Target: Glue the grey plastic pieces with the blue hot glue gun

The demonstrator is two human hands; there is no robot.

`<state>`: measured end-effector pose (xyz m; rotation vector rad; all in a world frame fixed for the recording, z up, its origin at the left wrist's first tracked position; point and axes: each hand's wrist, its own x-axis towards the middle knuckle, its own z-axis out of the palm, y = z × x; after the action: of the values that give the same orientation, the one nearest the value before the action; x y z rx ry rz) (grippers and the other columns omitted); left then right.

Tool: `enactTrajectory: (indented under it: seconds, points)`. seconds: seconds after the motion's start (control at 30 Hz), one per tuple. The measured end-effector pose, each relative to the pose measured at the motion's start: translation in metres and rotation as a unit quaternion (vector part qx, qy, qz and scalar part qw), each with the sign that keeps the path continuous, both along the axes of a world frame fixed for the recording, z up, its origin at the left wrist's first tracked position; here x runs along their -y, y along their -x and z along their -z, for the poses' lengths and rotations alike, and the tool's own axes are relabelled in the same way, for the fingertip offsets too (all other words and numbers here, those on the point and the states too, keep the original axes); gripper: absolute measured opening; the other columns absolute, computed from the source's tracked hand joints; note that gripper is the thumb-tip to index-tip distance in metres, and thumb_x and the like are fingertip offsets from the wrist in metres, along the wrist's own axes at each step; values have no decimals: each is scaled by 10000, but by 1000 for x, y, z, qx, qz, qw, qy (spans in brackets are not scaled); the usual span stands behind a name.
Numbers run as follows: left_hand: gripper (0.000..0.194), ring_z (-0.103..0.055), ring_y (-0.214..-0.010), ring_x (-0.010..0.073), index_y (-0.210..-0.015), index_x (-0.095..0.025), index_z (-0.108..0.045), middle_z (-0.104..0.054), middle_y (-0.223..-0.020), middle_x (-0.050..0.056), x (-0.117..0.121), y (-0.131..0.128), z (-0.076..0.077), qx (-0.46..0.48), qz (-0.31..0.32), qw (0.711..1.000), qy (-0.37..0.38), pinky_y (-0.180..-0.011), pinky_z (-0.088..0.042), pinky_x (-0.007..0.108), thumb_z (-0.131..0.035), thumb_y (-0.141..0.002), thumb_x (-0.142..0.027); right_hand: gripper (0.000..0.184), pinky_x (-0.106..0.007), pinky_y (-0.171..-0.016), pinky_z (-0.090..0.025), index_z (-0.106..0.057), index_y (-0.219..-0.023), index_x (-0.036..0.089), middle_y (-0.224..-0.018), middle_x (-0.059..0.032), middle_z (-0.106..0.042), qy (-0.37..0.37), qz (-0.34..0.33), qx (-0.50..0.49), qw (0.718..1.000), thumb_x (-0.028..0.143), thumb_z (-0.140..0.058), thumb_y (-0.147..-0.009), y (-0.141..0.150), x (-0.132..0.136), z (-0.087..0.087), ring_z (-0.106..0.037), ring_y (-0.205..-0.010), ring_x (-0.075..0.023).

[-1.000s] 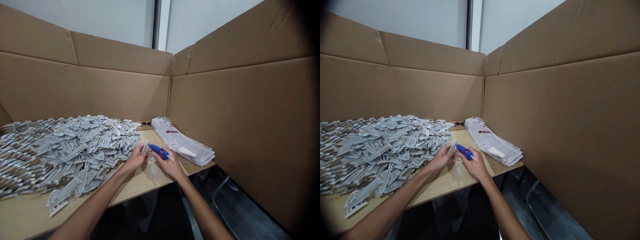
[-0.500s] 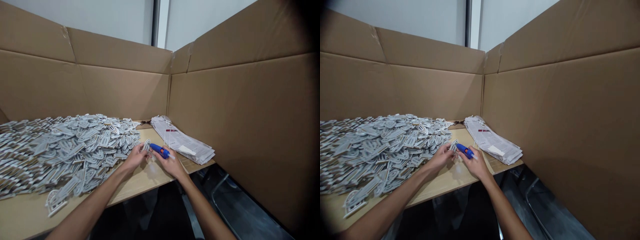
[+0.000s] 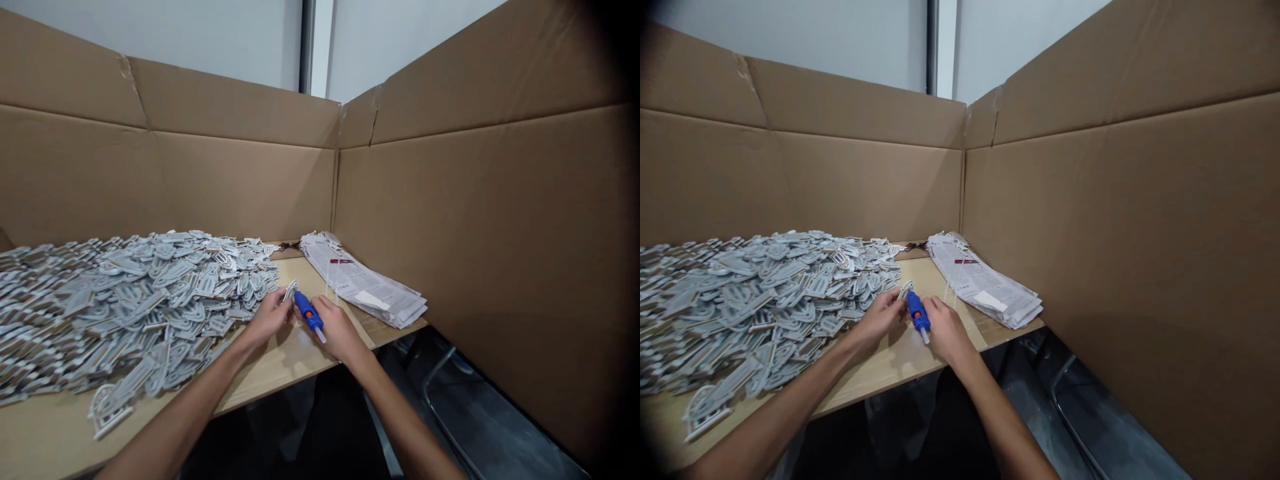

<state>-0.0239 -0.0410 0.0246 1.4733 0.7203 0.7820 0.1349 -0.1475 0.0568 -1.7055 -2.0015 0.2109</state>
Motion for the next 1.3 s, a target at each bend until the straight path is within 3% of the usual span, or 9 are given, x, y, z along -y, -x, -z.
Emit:
enactTrajectory:
  seconds: [0.27,0.47,0.53,0.63,0.73,0.87,1.0,1.17,1.3]
  points:
    - [245,-544,-497,110,-671,-186,-552,-593,-558,-8,-5,4,-2,14,13,999,37,-527,-434,213,-579,-851,-349,96,-330,-723,-437,-535,-1001,179,-1001,-127,-662,11,89,116,989,129,-548,-922,21,0,5,-633,-896,-266]
    - [340,-537,-441,112,-757,-150,-648,-654,-596,43,7,12,-19,1,95,989,112,-418,-330,199,-618,-863,-472,196,-355,-773,-487,-547,-1049,184,-955,-102,-660,-94,144,-154,973,359,-550,-962,2,-7,11,-634,-860,-251]
    - [365,-501,-426,95,-717,-138,-663,-632,-560,42,12,13,-26,-12,137,984,110,-418,-308,196,-646,-852,-477,331,-379,-849,-517,-590,-1086,188,-1028,-114,-696,-72,140,-309,938,495,-563,-965,-6,-12,10,-667,-938,-254]
    - [372,-483,-431,80,-667,-134,-671,-619,-526,41,15,14,-30,-36,180,979,87,-455,-327,195,-685,-832,-467,454,-396,-928,-543,-648,-1085,192,-1179,-136,-705,-27,79,-550,831,613,-599,-920,-14,-17,3,-693,-1075,-265]
    - [382,-444,-411,74,-658,-141,-670,-605,-505,30,14,13,-29,-49,172,979,94,-439,-284,202,-713,-809,-489,459,-357,-824,-583,-643,-990,205,-1153,-114,-715,-8,30,-647,762,648,-656,-871,-17,-17,-6,-738,-956,-250]
    - [370,-414,-418,54,-672,-142,-665,-574,-508,2,15,11,-32,-12,115,983,146,-436,-263,192,-773,-770,-482,506,-261,-489,-497,-614,-852,184,-752,-49,-685,49,43,-578,814,689,-609,-891,-18,-12,-9,-655,-526,-163]
    - [374,-479,-442,66,-750,-133,-691,-653,-587,39,15,12,-35,7,106,986,131,-448,-321,188,-820,-739,-484,483,-288,-513,-542,-604,-893,194,-731,-30,-673,65,92,-497,860,677,-632,-881,-16,-14,2,-686,-571,-195]
    - [386,-539,-459,88,-798,-135,-707,-690,-626,64,16,15,-31,-33,179,978,99,-442,-358,183,-789,-769,-510,487,-369,-850,-603,-658,-946,189,-979,-101,-747,30,86,-576,812,666,-684,-849,-9,-22,8,-740,-923,-252]
    - [351,-505,-427,80,-804,-149,-693,-658,-573,35,17,13,-28,-49,162,979,117,-427,-326,182,-781,-783,-488,502,-364,-818,-605,-647,-929,187,-980,-113,-750,20,41,-640,767,680,-680,-843,-10,-20,-5,-750,-893,-254]
